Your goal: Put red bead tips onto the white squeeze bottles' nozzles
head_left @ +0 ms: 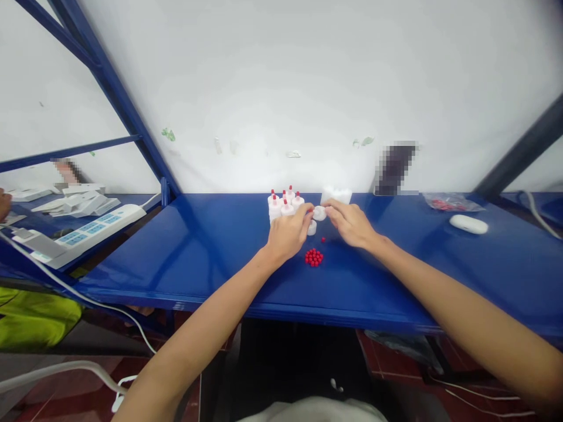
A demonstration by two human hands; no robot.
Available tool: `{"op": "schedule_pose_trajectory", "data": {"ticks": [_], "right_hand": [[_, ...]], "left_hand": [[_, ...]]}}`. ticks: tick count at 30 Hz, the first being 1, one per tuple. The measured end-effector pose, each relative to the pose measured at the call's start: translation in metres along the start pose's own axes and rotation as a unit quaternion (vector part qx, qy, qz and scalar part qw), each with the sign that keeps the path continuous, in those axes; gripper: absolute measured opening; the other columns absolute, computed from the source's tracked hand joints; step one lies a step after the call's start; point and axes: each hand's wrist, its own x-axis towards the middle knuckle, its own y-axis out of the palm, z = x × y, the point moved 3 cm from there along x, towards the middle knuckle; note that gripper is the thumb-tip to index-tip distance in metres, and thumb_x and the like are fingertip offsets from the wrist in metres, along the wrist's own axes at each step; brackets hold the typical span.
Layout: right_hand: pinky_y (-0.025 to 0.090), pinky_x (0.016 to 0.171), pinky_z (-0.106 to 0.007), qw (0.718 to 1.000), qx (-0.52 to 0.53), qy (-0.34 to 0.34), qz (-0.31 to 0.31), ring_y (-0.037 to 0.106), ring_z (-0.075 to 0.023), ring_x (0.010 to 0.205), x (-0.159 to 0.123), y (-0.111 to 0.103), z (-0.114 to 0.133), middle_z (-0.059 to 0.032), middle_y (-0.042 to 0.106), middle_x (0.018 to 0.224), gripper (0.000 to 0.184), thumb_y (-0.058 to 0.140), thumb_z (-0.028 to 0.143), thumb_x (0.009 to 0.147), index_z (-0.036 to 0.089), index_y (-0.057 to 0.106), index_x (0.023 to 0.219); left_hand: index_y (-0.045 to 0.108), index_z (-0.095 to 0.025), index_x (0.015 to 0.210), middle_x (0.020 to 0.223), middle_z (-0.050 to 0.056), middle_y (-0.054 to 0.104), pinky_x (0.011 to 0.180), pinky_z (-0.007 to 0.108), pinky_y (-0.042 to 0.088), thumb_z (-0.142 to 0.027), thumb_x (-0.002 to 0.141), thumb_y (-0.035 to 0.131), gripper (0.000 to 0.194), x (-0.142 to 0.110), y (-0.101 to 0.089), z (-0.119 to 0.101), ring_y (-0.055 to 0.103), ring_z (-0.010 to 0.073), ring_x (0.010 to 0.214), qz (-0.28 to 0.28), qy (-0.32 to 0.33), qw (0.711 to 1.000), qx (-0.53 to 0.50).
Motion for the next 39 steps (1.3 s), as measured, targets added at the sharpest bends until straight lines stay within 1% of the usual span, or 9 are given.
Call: {"op": "schedule_pose_trajectory", "data": {"ticks": [3,5,13,20,26,29,33,36,39], "right_hand": [[0.032,0.065,-0.029,0.994,-0.061,0.086,0.004,0.057,-0.0213,0.070,0.006,-0.005,-0.017,-0.0006,0.064,0.069,0.037,0.038,0.047,0.093,0.025,0.066,0.103],[0.033,0.066,-0.029,0.992,-0.064,0.104,0.014,0.058,-0.0216,0.073,0.008,-0.007,-0.022,-0.0011,0.066,0.072,0.034,0.040,0.043,0.090,0.025,0.068,0.102],[0.036,0.064,-0.027,0.988,-0.014,0.021,0.155,0.053,-0.0148,0.059,0.006,-0.007,-0.011,-0.0007,0.062,0.064,0.024,0.050,0.028,0.080,0.017,0.069,0.090],[0.038,0.061,-0.028,0.983,-0.012,-0.023,0.184,0.052,-0.0140,0.059,0.004,-0.004,-0.007,-0.0022,0.063,0.067,0.019,0.053,0.026,0.078,0.016,0.069,0.077],[0.038,0.060,-0.027,0.972,0.001,-0.068,0.227,0.051,-0.0128,0.058,0.001,0.002,-0.004,0.0005,0.060,0.065,0.017,0.063,0.033,0.076,0.018,0.070,0.080],[0.037,0.058,-0.026,0.971,0.013,-0.081,0.226,0.050,-0.0111,0.056,0.000,0.004,-0.001,0.0022,0.057,0.064,0.015,0.063,0.030,0.076,0.017,0.070,0.081],[0.034,0.051,-0.025,0.970,0.140,-0.034,0.195,0.043,-0.0084,0.046,0.001,0.002,0.000,0.0069,0.048,0.053,0.013,0.061,0.027,0.077,0.016,0.066,0.083],[0.031,0.041,-0.023,0.926,0.310,0.021,0.213,0.041,-0.0073,0.037,0.000,0.003,-0.001,0.0091,0.047,0.046,0.015,0.061,0.031,0.080,0.016,0.060,0.084],[0.028,0.037,-0.022,0.882,0.407,0.031,0.237,0.038,-0.0065,0.033,0.000,0.006,-0.002,0.0098,0.047,0.042,0.021,0.066,0.035,0.079,0.016,0.058,0.083]], "left_hand": [[0.057,-0.021,0.123,0.078,0.007,0.070,0.057,0.024,0.044,-0.037,0.104,0.027,0.039,0.006,0.002,-0.005,0.066,0.0194,0.065,0.045,0.003,0.995,0.087],[0.054,-0.022,0.128,0.079,0.008,0.070,0.058,0.027,0.046,-0.034,0.104,0.027,0.039,0.009,0.003,-0.007,0.068,0.0220,0.067,0.078,0.016,0.988,0.133],[0.049,-0.022,0.133,0.076,0.008,0.069,0.061,0.028,0.050,-0.024,0.101,0.030,0.037,0.012,0.009,-0.003,0.069,0.0238,0.069,0.123,0.034,0.972,0.198],[0.049,-0.021,0.133,0.072,0.007,0.068,0.062,0.028,0.051,-0.016,0.095,0.040,0.039,0.013,0.013,-0.002,0.068,0.0213,0.064,0.128,0.049,0.972,0.189],[0.042,-0.021,0.142,0.072,0.005,0.068,0.061,0.026,0.050,-0.011,0.092,0.043,0.051,0.012,0.014,-0.005,0.066,0.0189,0.062,0.139,0.051,0.971,0.190],[0.042,-0.021,0.142,0.076,0.006,0.069,0.060,0.025,0.050,-0.018,0.097,0.040,0.045,0.008,0.011,-0.005,0.066,0.0182,0.063,0.129,0.074,0.980,0.134],[0.048,-0.019,0.137,0.090,0.007,0.070,0.061,0.022,0.049,-0.026,0.101,0.037,0.038,-0.001,0.004,-0.006,0.066,0.0159,0.073,0.078,0.185,0.978,0.060],[0.051,-0.017,0.134,0.090,0.007,0.067,0.064,0.022,0.049,-0.027,0.102,0.036,0.037,-0.005,-0.001,-0.006,0.065,0.0149,0.079,0.034,0.257,0.964,0.050],[0.057,-0.016,0.127,0.088,0.006,0.066,0.066,0.023,0.050,-0.028,0.103,0.037,0.033,-0.006,-0.003,-0.006,0.064,0.0139,0.080,-0.007,0.276,0.960,0.044]]}}
